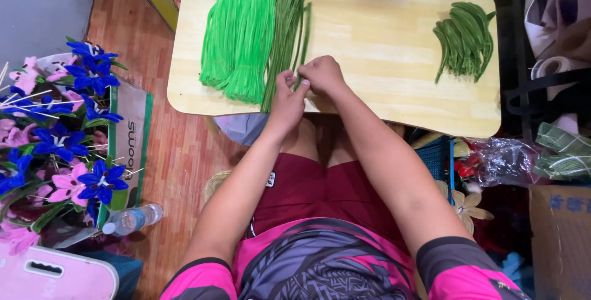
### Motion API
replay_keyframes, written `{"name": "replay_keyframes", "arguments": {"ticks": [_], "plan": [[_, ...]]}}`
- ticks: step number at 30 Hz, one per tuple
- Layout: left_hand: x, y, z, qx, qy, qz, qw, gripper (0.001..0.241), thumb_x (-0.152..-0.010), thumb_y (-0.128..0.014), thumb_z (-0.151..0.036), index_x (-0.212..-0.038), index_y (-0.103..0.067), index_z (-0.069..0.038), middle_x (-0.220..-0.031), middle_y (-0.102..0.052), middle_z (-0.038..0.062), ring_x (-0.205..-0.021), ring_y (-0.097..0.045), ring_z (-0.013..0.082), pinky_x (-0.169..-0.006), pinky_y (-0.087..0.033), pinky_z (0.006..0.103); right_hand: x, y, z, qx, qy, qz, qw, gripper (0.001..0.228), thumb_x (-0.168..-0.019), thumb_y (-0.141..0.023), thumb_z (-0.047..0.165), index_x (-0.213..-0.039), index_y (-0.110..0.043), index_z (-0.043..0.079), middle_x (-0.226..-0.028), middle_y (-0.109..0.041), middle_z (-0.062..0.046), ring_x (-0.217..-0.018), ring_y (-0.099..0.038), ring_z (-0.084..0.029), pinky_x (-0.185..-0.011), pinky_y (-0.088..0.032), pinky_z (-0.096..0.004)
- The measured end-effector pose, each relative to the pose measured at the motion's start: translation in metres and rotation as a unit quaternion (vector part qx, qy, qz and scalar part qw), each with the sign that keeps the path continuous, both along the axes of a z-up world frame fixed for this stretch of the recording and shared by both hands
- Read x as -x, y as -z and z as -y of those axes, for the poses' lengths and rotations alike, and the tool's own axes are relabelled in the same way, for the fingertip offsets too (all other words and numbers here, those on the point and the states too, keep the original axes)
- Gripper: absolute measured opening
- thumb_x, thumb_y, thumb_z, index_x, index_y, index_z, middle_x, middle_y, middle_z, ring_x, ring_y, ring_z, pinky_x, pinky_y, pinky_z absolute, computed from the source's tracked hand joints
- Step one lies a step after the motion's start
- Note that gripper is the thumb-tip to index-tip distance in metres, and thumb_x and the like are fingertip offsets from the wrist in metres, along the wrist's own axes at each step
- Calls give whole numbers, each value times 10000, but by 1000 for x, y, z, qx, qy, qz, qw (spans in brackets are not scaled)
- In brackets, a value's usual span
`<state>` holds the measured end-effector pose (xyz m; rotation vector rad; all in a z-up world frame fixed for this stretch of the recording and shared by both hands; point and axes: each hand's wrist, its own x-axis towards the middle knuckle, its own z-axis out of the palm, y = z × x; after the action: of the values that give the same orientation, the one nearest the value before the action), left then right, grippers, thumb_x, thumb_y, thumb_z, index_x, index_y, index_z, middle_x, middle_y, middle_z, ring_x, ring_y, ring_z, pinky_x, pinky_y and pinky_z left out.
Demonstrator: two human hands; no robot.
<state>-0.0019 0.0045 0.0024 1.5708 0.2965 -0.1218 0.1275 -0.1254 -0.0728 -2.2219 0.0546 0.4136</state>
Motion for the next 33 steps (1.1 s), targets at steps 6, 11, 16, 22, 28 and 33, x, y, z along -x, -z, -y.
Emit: {"name": "replay_keyframes", "arguments": {"ticks": [6, 11, 16, 22, 28, 33], "plan": [[-9, -12, 4, -179, 19, -19, 984, 436, -882, -759, -390, -1269, -612, -251, -1087, -784, 6, -1031, -757, 206, -808, -609, 339, 65, -84, 25, -354, 80, -56, 930, 187, -932, -731, 158, -966, -663, -13, -744, -653, -98, -557, -611, -89, -420, -465, -194], [-33, 22, 17, -102, 17, -2, 995, 303, -860, -777, -266, -1128, -690, -155, -858, -780, 11, -684, -716, 120, -577, -579, 270, 78, -94, 31, -440, 98, -54, 891, 111, -963, -685, 79, -971, -650, -26, -760, -638, -50, -616, -630, -79, -516, -514, -161], [-36, 37, 27, 92, 2, 1, 996, 256, -888, -752, -109, -1106, -677, 4, -852, -726, 64, -551, -621, 78, -444, -581, 214, 85, -96, 37, -490, 121, -43, 862, 102, -996, -674, 81, -946, -624, 8, -668, -552, 4, -595, -569, -56, -529, -509, -160], [-38, 30, 24, 85, 18, 22, 996, 224, -908, -726, -115, -1109, -692, -20, -855, -696, 8, -626, -562, 38, -491, -534, 152, 69, -70, 45, -524, 130, -38, 841, 78, -980, -693, 74, -947, -634, 37, -688, -539, 33, -642, -566, -42, -558, -477, -145], [-36, 54, 21, 153, 15, 56, 987, 258, -902, -710, -28, -1156, -670, -9, -826, -669, 12, -586, -567, 25, -488, -494, 134, 69, -58, 47, -538, 133, -45, 831, 95, -949, -720, 58, -917, -632, 68, -684, -521, 43, -628, -566, -49, -553, -480, -158], [-30, 46, 24, 123, 38, 109, 986, 273, -923, -726, -39, -1174, -621, -14, -935, -690, 108, -616, -601, 76, -485, -550, 190, 69, -60, 44, -509, 109, -9, 854, 88, -936, -740, 35, -982, -666, 43, -725, -559, 16, -611, -596, -49, -523, -533, -175]]}}
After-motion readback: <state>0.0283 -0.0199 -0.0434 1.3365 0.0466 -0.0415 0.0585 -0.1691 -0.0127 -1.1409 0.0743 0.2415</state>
